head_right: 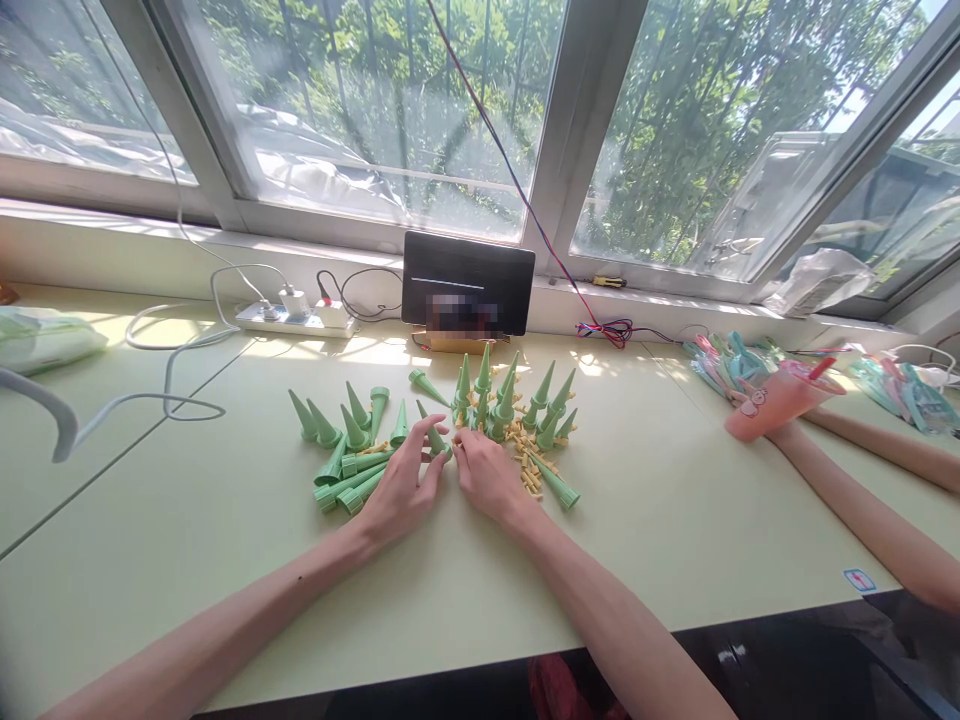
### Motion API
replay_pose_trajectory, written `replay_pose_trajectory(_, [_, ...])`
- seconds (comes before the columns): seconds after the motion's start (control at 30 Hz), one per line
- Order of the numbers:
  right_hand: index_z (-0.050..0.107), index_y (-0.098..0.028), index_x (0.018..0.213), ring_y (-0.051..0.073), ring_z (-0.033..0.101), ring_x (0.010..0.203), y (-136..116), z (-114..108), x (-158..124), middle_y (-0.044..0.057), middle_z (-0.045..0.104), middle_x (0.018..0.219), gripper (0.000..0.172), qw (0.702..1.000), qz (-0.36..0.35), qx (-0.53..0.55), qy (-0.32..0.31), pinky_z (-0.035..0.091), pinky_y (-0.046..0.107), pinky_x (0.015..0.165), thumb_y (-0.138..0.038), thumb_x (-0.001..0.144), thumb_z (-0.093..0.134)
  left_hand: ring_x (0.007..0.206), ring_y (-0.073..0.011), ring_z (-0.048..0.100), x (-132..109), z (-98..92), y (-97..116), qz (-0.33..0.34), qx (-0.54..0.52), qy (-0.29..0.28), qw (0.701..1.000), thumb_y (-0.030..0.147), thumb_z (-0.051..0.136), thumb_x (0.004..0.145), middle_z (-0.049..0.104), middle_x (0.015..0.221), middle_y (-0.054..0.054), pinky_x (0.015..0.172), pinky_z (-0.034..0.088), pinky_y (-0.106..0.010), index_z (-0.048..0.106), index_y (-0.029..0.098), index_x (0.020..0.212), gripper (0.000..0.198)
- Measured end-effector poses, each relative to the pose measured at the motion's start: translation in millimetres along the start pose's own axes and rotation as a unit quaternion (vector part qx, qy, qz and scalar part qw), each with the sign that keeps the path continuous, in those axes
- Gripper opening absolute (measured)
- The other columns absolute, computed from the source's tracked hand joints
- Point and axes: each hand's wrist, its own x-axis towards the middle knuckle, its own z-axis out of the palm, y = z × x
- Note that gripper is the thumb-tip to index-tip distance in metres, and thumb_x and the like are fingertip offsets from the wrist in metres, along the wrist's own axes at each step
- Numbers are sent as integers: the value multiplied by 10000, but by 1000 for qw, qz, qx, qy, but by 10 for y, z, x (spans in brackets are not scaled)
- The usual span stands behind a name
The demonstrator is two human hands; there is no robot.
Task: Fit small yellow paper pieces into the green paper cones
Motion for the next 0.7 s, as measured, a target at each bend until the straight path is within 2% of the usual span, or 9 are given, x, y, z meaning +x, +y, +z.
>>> replay_pose_trajectory(0.23, [512,-204,938,170,533,681,-14,-12,3,32,595,830,152,1000,5,14,-2,386,262,633,-195,991,370,1051,-198,561,-1,9,-23,12,5,-2,1000,151,428,940,547,1224,-89,889,513,-370,367,267,1351,431])
replay_pose_trajectory(0.43, [525,-201,931,177,547,703,-8,-6,5,39,607,836,150,1000,4,10,-1,405,269,652,-168,975,385,967,-181,592,-13,28,-66,17,12,4,1000,158,461,935,560,1170,-77,861,535,-371,385,263,1356,441])
replay_pose_trajectory(0.7, [556,-198,957,189,593,754,2,3,9,56,644,885,176,1000,-6,18,5,432,282,682,-163,982,385,1083,-207,593,-9,22,-61,22,13,-18,1000,136,436,944,585,1212,-78,894,532,-377,439,257,1318,394])
